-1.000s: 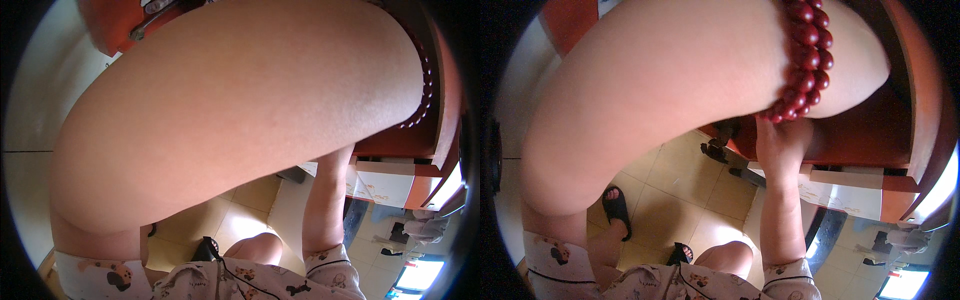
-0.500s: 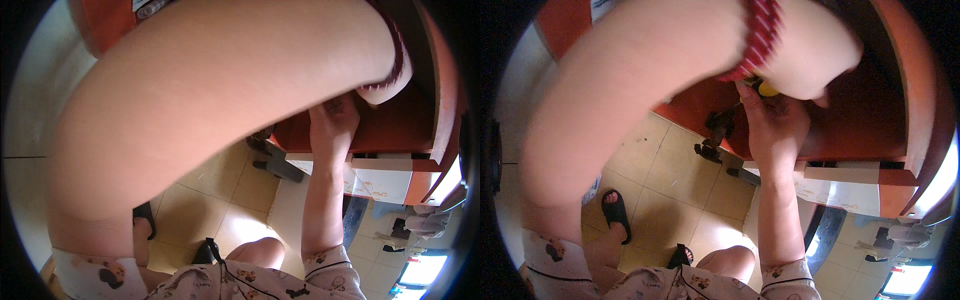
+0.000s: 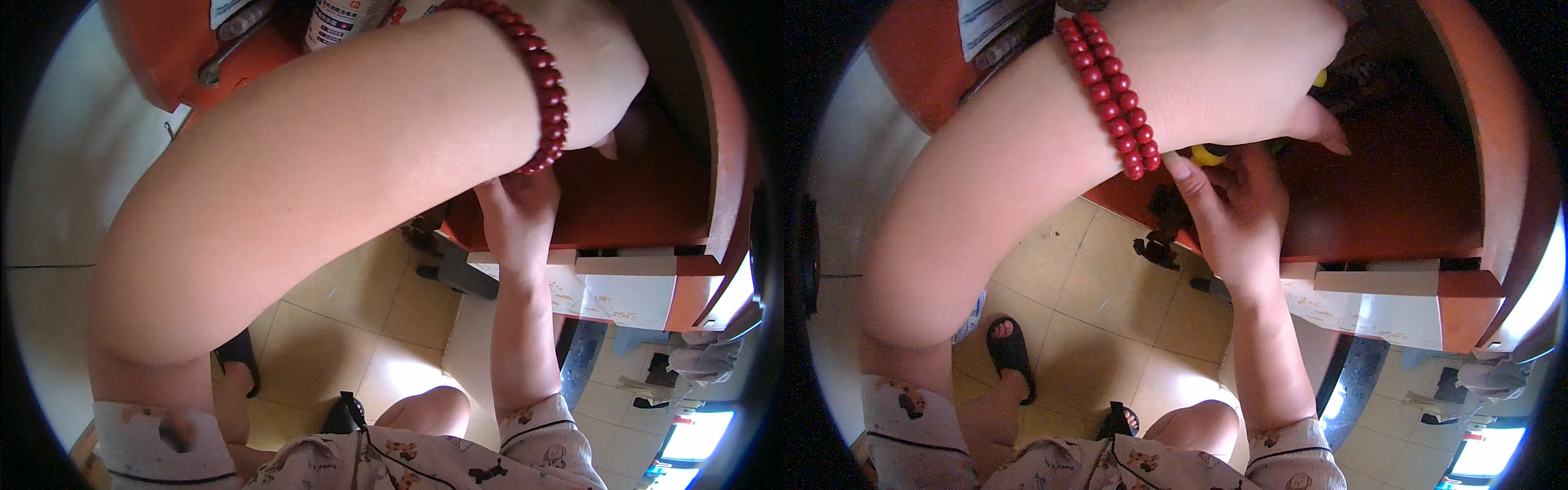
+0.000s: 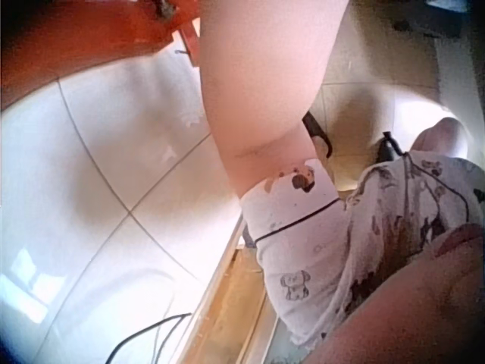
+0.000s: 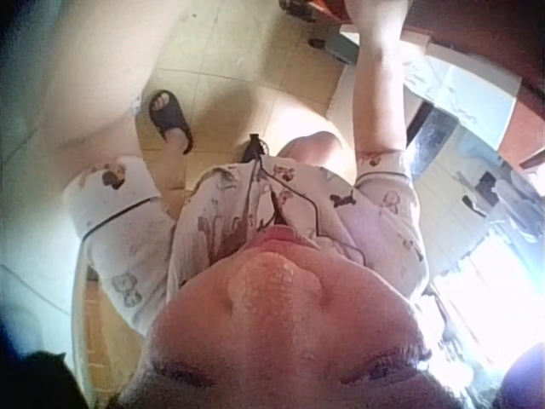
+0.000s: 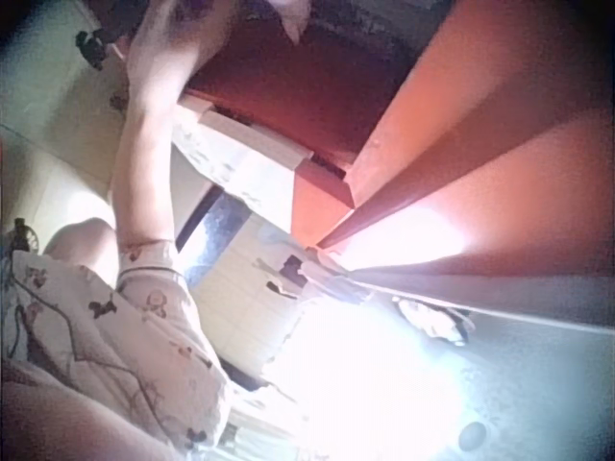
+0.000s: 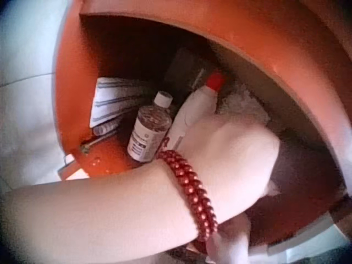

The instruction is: The person uses a screwdriver to tighten a hinge inside a bathroom cabinet, walks to a different room to retrieve pliers from a drawer, and then returns to the cabinet to continue tightening the hinge.

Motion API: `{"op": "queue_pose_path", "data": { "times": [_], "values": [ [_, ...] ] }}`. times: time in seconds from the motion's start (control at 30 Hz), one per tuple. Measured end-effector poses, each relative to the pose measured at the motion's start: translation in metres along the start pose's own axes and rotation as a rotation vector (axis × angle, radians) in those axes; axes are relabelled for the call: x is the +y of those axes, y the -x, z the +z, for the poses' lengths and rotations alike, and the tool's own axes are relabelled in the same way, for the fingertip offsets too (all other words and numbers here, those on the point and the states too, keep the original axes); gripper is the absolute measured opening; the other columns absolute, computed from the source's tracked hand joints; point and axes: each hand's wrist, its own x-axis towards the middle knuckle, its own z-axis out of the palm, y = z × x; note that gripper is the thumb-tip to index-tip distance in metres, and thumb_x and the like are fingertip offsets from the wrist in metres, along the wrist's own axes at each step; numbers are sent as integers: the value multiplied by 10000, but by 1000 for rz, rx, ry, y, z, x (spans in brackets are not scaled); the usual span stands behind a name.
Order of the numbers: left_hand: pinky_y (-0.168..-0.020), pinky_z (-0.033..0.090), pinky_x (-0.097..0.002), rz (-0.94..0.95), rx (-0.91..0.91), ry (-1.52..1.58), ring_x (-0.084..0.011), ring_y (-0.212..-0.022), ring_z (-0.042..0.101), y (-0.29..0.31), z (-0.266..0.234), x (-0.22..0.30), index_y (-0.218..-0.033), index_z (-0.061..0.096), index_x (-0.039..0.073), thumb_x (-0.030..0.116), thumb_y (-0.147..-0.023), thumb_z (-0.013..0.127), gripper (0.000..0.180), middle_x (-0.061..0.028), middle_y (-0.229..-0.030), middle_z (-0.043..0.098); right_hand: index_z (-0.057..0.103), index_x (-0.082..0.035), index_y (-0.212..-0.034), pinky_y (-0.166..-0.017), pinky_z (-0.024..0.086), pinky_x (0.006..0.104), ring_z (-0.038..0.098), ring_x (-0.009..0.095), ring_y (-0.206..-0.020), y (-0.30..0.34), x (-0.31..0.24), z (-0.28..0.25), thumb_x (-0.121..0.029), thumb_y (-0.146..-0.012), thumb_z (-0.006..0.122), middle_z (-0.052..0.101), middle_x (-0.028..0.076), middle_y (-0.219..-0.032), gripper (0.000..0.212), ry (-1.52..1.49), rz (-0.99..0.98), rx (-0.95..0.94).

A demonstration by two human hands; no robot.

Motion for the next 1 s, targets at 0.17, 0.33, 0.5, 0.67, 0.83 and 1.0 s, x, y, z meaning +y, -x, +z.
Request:
{"op": "queue_pose_path", "data": {
  "times": [0.17,0.33,0.5,0.67,0.83,1.0],
  "values": [
    [-691,487,-367,-32,26,2,-282,-689,587,-6,1,-1,-730,615,-31,341,-730,595,372,-175,-718,597,460,26,-1074,-769,419,215,527,101,-862,-1,9,-2,-85,-803,593,562,67,-935,321,-47,65,95],
    [-650,479,-372,-166,95,46,-301,-684,586,4,-2,-23,-670,587,-36,333,-706,599,372,-201,-696,586,511,24,-994,-608,459,203,551,90,-694,46,8,3,-56,-776,615,577,65,-855,254,174,-26,183],
    [-645,457,-372,-197,229,62,-331,-710,574,-5,20,-31,-702,587,-23,395,-664,627,422,-195,-702,584,497,-1,-851,-545,392,178,474,53,-626,109,28,5,-78,-772,632,532,16,-730,174,-56,461,196],
    [-675,464,-321,-331,137,67,-303,-755,586,-17,20,-25,-867,588,-33,347,-707,633,416,-192,-763,591,465,-36,-954,-712,409,228,510,94,-771,105,44,12,-129,-786,622,539,31,-877,248,-462,718,238],
    [-618,464,-321,-252,226,195,-264,-687,601,-17,34,-58,-845,610,-17,368,-707,633,409,-160,-763,610,467,-1,-989,-784,430,293,550,194,-917,90,33,32,-140,-806,575,556,83,-941,254,-903,882,342],
    [-590,460,-334,-341,172,399,-292,-626,590,1,22,-60,-769,606,-17,372,-714,602,394,-167,-643,582,497,-10,-861,-845,450,335,549,253,-962,91,55,37,91,-722,427,571,163,-953,185,-1126,732,459]
  ]
}}
